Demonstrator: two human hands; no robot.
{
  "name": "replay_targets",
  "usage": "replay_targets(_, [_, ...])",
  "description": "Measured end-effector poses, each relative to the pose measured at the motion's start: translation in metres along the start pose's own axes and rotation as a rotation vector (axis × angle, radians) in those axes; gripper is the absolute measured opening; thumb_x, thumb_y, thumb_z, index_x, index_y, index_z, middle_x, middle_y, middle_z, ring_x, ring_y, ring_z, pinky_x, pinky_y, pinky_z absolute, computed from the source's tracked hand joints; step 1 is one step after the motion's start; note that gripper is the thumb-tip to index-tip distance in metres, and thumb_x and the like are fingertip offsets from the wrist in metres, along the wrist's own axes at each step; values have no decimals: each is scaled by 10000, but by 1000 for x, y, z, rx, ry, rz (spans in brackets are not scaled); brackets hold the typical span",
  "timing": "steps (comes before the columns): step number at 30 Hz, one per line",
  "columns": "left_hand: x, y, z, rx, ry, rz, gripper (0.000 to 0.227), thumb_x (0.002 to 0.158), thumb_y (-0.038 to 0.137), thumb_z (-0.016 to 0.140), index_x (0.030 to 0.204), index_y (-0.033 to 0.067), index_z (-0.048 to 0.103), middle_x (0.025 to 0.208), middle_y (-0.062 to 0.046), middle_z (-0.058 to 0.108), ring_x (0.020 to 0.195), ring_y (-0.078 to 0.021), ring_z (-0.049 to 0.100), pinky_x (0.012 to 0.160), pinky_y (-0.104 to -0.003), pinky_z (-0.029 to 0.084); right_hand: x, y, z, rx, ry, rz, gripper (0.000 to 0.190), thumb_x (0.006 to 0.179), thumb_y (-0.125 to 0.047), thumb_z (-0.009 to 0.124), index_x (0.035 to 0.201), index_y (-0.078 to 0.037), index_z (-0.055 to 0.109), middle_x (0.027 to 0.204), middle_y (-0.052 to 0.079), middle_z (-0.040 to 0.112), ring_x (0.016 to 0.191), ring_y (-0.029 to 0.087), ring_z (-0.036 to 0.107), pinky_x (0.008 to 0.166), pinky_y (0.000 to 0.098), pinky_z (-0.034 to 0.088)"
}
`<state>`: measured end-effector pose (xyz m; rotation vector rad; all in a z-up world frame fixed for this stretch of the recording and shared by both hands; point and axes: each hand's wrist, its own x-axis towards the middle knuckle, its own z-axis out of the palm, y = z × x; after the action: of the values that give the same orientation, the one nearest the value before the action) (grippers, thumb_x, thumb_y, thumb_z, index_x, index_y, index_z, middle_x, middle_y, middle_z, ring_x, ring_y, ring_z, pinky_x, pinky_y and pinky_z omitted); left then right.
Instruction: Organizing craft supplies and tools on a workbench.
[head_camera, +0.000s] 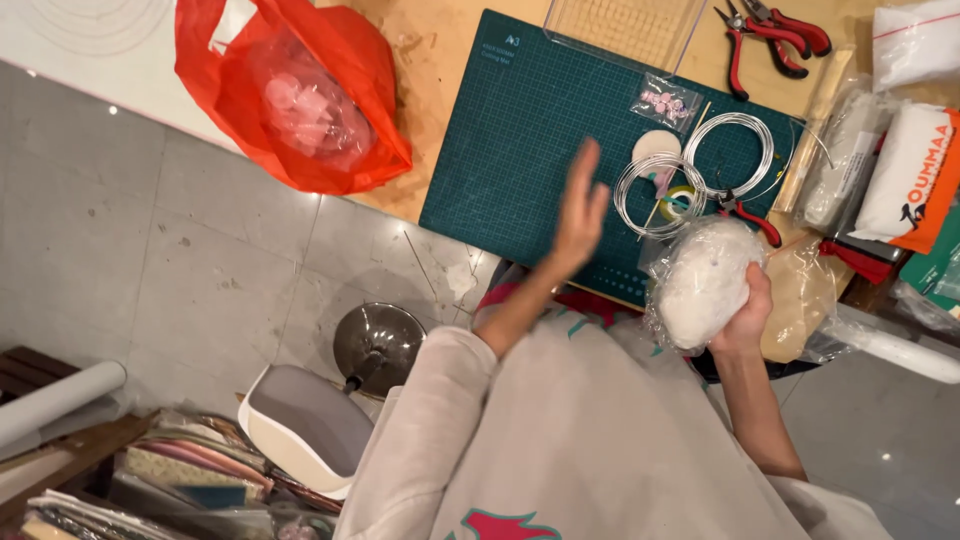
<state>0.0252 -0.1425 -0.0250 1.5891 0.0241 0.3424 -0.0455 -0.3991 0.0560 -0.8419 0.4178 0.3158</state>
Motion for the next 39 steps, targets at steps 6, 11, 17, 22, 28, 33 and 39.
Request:
replay_targets(6, [-51,-48,-84,-496,563,-374,543,1079,370,458,1531,73,409,1530,-137,501,1401,-256,484,1165,-422,404,-3,-16,-74,4,111,140,685,990,-471,603,1518,-45,508,1441,126,619,1287,302,617,1136,462,487])
replay_targets(11, [-88,-7,-172,520,1375,-107,412,1079,164,387,1438,-28,454,1387,-129,549,1257,-259,535,1114,-386,413,-1,-38,-106,-65,69,176,706,969,-477,626,1520,-55,495,1445,116,608,1298,301,598,1131,467,471])
replay_targets(17, [-66,1,29,-738,347,-454,378,1014,208,530,1358,50,534,1327,-131,629,1213,-239,644,1040,-432,531,-5,-46,-120,-110,18,283,716,927,-440,649,1493,-29,496,1414,146,615,1280,314,609,1131,468,471])
replay_targets(22, [-92,-76,-84,-148,1105,-45,296,1028,110,573,1267,-61,543,1192,-204,625,1040,-301,654,914,-474,587,-13,-50,-143,-86,-14,292,726,919,-430,662,1490,-11,501,1406,160,624,1261,323,615,1111,466,472])
replay_targets(28, [-84,21,-28,-445,761,-275,228,1014,115,537,1192,-24,566,1016,-179,678,882,-278,692,813,-436,605,-27,-50,-132,-77,54,303,698,909,-418,640,1474,-32,503,1394,144,627,1254,312,623,1107,466,476])
replay_targets(33, [-87,12,-29,-459,635,-509,188,956,156,518,1109,63,577,917,-147,740,753,-260,734,705,-392,620,-23,-45,-140,-50,94,316,667,943,-413,615,1465,-10,514,1395,165,629,1245,323,629,1108,471,479])
replay_targets(39, [-9,24,12,400,501,-284,284,881,29,628,1154,74,694,910,-46,633,739,-155,617,672,-281,523,-34,-36,-115,18,205,280,653,964,-454,566,1472,-48,507,1394,145,625,1235,324,625,1085,475,493])
